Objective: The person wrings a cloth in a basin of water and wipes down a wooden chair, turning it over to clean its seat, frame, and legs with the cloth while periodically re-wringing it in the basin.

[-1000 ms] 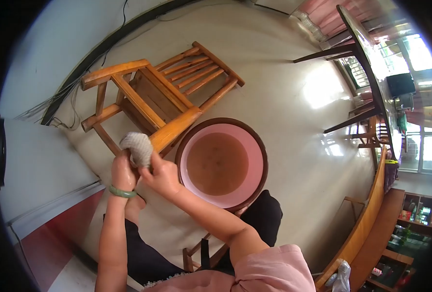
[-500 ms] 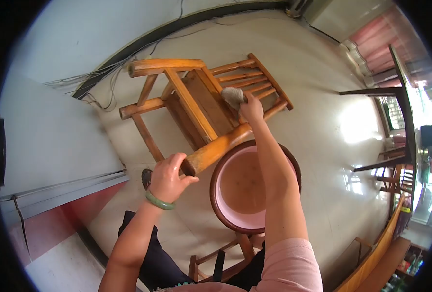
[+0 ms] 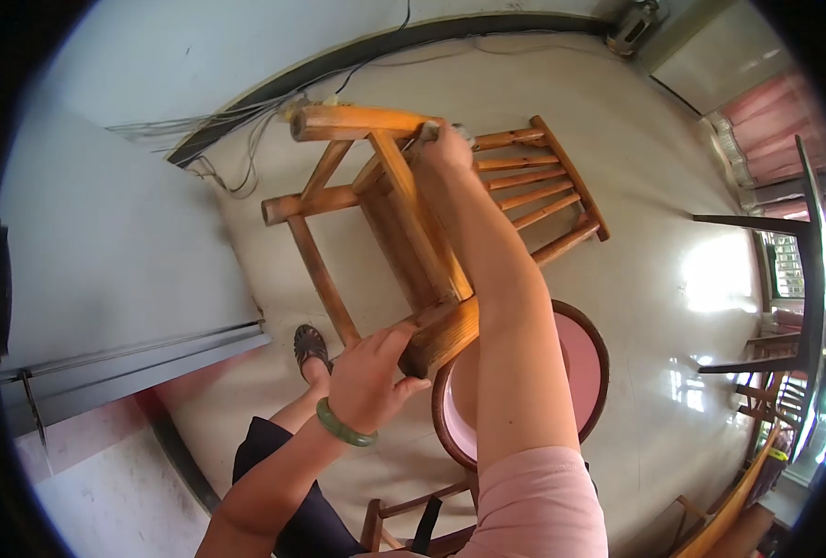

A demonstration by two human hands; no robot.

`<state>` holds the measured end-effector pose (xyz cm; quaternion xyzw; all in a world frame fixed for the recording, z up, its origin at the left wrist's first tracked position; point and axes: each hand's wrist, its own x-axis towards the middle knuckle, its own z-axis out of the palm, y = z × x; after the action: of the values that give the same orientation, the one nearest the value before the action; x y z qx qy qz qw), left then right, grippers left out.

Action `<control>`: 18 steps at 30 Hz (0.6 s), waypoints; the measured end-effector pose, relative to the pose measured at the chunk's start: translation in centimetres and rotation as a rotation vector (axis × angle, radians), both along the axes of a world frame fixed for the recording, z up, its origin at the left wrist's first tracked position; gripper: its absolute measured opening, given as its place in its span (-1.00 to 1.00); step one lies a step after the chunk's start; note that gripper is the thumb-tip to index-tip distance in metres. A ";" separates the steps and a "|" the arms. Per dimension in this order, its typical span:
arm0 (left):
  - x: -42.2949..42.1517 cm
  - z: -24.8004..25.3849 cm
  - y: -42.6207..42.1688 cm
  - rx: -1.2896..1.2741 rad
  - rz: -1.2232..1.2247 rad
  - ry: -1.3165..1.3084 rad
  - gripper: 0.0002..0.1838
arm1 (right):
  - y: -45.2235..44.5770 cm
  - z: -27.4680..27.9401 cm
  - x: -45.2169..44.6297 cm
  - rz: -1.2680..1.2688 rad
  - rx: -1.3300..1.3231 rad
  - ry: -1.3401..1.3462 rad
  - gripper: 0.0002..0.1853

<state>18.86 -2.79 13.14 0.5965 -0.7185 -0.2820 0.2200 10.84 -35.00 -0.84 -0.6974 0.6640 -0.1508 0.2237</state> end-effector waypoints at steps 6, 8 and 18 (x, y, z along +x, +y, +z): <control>-0.1 0.4 -0.2 0.056 0.001 -0.022 -0.41 | 1.2 3.4 0.8 -0.002 0.378 -0.971 -0.48; -0.1 0.5 -0.3 0.024 0.005 -0.011 -0.44 | 2.2 4.8 2.3 0.070 0.296 -0.829 -0.47; -0.1 0.7 -0.2 -0.052 0.042 -0.014 -0.46 | 4.5 7.9 1.8 0.474 0.180 -0.254 -0.50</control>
<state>18.72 -2.96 13.83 0.6074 -0.7147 -0.2541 0.2361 12.66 -30.45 7.11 -0.7862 0.4597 -0.1209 0.3949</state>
